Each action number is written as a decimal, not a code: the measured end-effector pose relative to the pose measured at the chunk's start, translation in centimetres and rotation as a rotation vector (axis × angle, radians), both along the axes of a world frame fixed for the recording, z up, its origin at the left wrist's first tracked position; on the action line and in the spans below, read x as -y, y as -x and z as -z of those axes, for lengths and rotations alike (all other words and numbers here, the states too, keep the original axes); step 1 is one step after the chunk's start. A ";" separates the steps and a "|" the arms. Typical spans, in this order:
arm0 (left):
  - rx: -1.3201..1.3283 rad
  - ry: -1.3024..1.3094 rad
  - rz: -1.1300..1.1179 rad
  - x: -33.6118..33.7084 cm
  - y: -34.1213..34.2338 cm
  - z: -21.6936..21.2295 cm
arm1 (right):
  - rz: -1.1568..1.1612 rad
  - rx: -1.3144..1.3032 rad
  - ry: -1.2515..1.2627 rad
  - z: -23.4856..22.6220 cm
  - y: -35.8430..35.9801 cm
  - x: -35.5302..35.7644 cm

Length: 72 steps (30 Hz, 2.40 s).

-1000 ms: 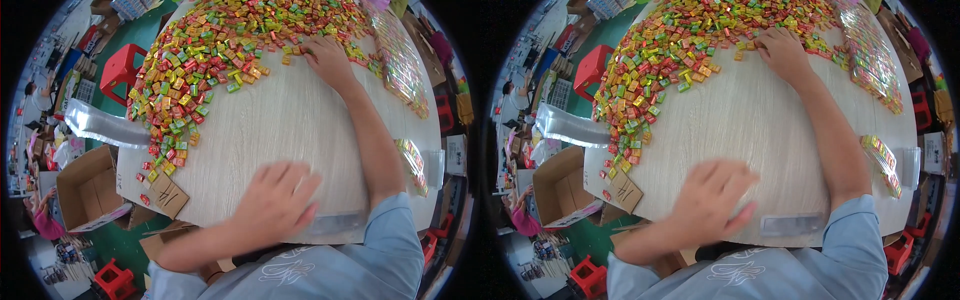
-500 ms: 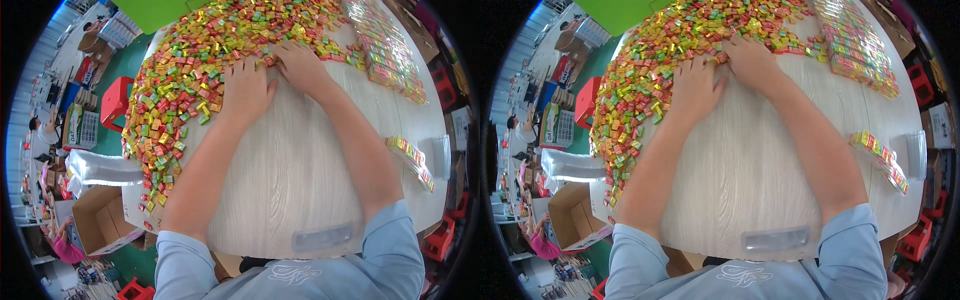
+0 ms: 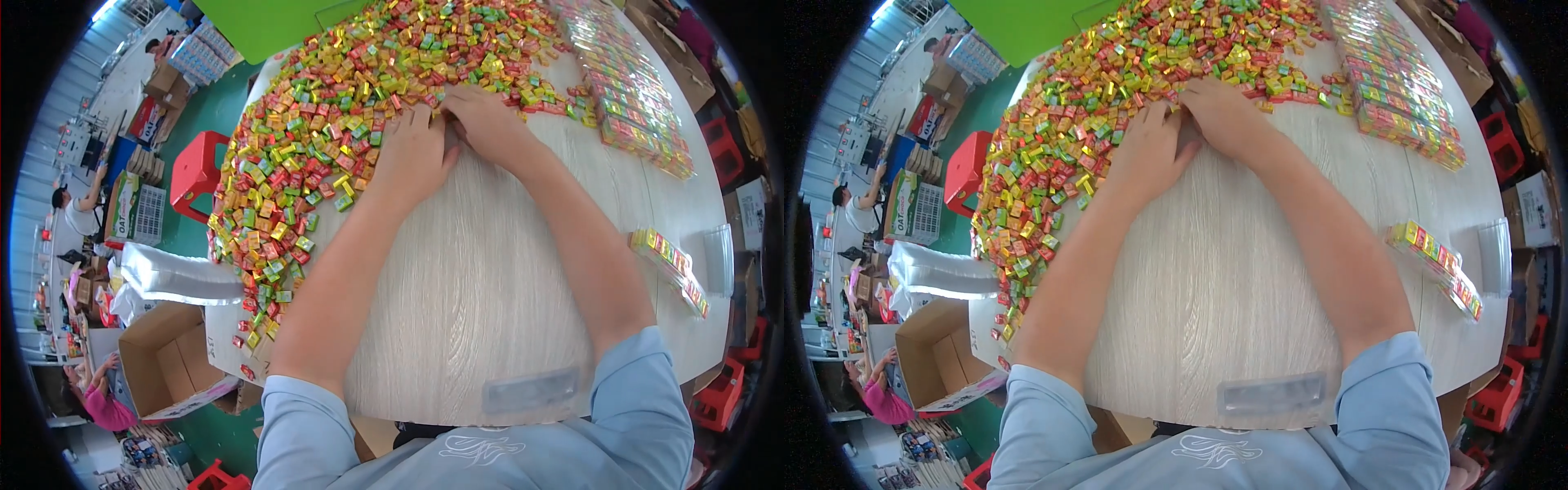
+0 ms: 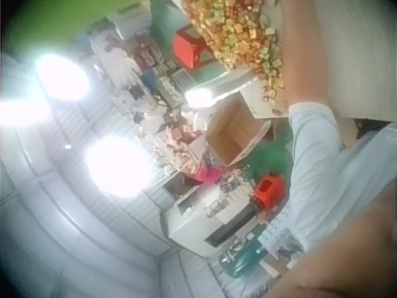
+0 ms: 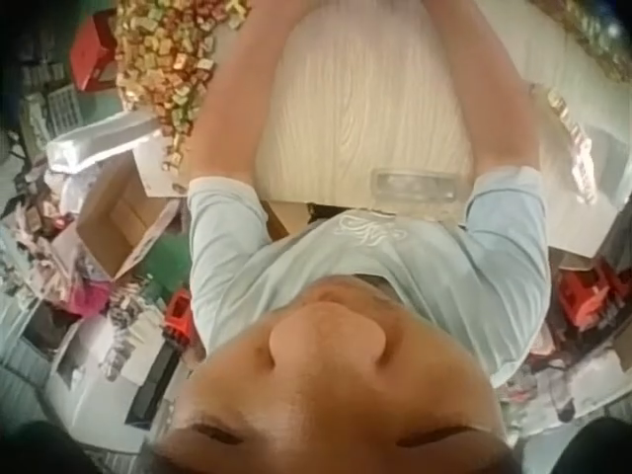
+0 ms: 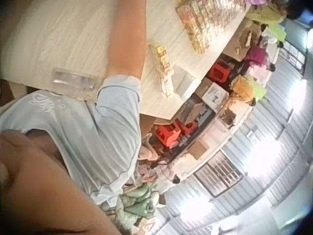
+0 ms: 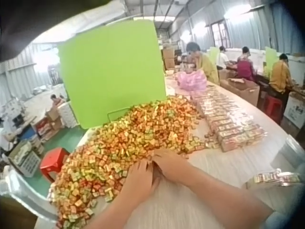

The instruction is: Sorting and stacking small colorful rectangular packages into neat rows on a table.

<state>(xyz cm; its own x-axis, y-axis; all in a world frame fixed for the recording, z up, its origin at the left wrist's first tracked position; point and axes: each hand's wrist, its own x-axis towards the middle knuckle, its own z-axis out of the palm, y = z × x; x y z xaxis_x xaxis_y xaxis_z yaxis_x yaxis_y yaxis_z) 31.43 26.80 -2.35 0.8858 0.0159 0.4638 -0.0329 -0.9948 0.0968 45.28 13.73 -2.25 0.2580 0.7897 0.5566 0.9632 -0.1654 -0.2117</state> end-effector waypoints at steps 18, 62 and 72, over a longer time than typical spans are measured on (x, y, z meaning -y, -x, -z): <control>-0.271 0.044 0.138 7.2 7.6 -2.9 | -0.082 -0.080 0.126 -0.4 6.4 6.7; -0.159 0.428 0.244 8.0 11.6 -1.3 | -0.157 -0.478 0.296 -3.1 13.0 14.2; -0.054 0.290 0.006 5.1 11.5 -2.0 | 0.020 -0.325 0.283 -5.6 7.9 9.9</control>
<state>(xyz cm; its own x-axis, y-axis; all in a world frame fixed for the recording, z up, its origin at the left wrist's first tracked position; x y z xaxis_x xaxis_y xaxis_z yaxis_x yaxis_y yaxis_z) 19.96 21.74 -0.39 0.9095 0.1355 0.3931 -0.0261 -0.9249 0.3792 37.38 3.85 3.34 0.4005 0.8927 0.2067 0.8502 -0.2780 -0.4470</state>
